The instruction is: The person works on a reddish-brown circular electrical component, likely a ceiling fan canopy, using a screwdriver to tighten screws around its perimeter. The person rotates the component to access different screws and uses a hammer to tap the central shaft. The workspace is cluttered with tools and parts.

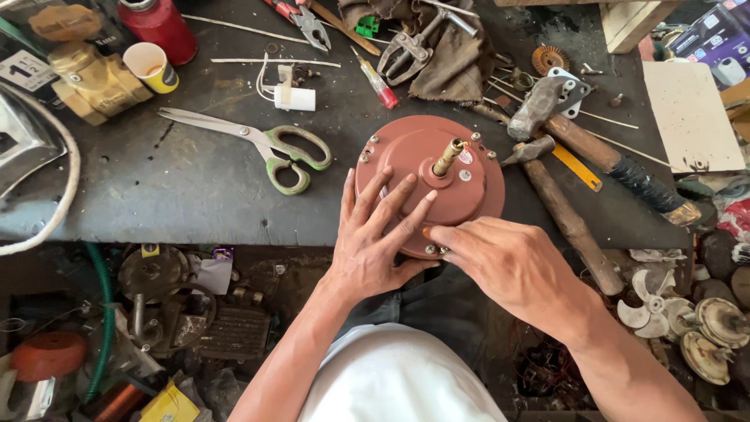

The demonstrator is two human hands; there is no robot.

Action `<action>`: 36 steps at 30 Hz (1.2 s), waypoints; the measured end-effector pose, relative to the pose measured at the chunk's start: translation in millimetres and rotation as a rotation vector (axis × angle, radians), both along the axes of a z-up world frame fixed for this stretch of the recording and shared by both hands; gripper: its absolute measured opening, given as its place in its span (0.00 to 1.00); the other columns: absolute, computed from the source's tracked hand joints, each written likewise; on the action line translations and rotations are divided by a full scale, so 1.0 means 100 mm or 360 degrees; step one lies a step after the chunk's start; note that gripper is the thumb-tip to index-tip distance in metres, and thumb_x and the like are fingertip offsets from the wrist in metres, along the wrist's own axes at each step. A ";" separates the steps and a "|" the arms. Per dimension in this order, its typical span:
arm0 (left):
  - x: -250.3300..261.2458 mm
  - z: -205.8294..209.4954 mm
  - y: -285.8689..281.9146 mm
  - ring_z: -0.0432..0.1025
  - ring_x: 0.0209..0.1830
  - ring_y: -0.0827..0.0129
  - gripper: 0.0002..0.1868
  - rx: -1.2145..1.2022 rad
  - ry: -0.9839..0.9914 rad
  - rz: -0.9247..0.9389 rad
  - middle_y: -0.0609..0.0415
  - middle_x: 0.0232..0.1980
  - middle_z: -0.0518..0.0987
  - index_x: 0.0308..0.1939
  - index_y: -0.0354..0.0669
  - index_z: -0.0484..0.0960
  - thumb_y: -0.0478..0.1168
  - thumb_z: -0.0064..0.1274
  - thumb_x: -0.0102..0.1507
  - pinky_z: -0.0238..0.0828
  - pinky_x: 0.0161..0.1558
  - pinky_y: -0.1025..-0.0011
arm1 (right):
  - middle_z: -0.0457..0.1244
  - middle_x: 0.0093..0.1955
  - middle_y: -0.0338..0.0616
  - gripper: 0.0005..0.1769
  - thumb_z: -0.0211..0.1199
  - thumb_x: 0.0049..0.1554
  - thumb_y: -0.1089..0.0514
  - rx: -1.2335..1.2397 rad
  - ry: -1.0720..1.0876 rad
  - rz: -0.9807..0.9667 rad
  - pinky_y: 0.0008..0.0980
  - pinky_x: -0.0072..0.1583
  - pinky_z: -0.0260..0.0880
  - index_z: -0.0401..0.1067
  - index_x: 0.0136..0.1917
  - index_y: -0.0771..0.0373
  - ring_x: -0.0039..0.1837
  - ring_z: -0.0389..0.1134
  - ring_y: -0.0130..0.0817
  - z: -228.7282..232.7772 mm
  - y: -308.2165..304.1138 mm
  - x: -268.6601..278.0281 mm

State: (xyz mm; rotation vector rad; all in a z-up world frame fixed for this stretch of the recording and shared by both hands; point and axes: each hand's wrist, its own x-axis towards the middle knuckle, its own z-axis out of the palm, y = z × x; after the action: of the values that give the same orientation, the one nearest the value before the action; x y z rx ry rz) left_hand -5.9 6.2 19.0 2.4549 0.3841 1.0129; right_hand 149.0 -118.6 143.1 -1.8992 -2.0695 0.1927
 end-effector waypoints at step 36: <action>0.08 0.35 -0.06 0.47 0.82 0.32 0.77 -0.0752 -0.0157 0.0167 0.28 0.82 0.40 0.79 0.42 0.53 0.57 0.82 0.34 0.57 0.73 0.47 | 0.69 0.43 0.41 0.18 0.71 0.50 0.59 0.0373 0.0088 -0.0083 0.38 0.47 0.73 0.74 0.54 0.60 0.44 0.72 0.40 -0.26 -0.08 0.15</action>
State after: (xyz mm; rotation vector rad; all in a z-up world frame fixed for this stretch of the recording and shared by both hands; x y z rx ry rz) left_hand 2.3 -0.3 54.0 1.9723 0.6435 0.9520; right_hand 163.5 -126.7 117.6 -1.7834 -1.9116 -0.0096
